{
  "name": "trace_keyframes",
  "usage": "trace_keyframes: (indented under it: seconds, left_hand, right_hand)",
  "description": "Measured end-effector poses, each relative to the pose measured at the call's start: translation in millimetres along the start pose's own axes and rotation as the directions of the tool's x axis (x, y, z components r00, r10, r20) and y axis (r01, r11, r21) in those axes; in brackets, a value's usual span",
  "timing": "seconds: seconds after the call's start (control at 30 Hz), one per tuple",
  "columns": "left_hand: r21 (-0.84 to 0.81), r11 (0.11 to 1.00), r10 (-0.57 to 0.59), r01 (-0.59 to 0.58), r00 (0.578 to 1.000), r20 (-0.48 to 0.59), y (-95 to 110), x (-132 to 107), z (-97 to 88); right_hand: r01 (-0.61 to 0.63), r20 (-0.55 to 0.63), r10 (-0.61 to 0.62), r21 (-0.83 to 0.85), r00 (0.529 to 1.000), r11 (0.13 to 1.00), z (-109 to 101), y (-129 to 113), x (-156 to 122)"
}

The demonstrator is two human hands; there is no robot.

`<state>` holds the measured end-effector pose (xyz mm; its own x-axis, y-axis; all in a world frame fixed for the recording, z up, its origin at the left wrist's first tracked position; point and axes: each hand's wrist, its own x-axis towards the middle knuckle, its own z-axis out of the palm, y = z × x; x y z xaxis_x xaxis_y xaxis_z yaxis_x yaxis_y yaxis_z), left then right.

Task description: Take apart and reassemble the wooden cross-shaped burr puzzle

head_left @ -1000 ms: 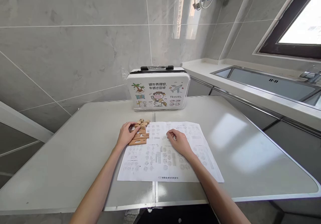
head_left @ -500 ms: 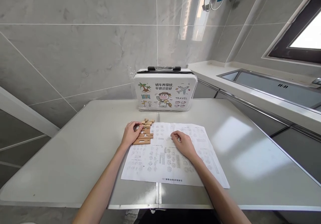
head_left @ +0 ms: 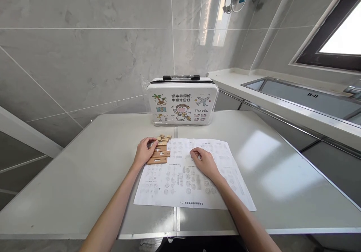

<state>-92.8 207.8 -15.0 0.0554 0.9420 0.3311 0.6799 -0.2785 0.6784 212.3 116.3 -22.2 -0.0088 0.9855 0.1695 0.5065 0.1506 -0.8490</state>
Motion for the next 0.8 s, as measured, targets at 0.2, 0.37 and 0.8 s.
trace_keyframes:
  seconds: [0.2,0.37,0.8]
  left_hand:
    - [-0.125,0.988,-0.103,0.093,0.991,-0.08,-1,2,-1.6]
    - [-0.15,0.983,-0.123,0.105,0.986,-0.112,-7,4,-0.9]
    - [0.17,0.983,-0.046,0.072,0.988,-0.149,4,-4,-1.2]
  right_hand:
    - [0.004,0.004,-0.004,-0.001,1.0,1.0,-1,-1,1]
    - [0.012,0.0,-0.012,-0.013,1.0,1.0,-1,-1,1]
    - [0.011,-0.009,-0.011,-0.026,1.0,1.0,0,-1,2]
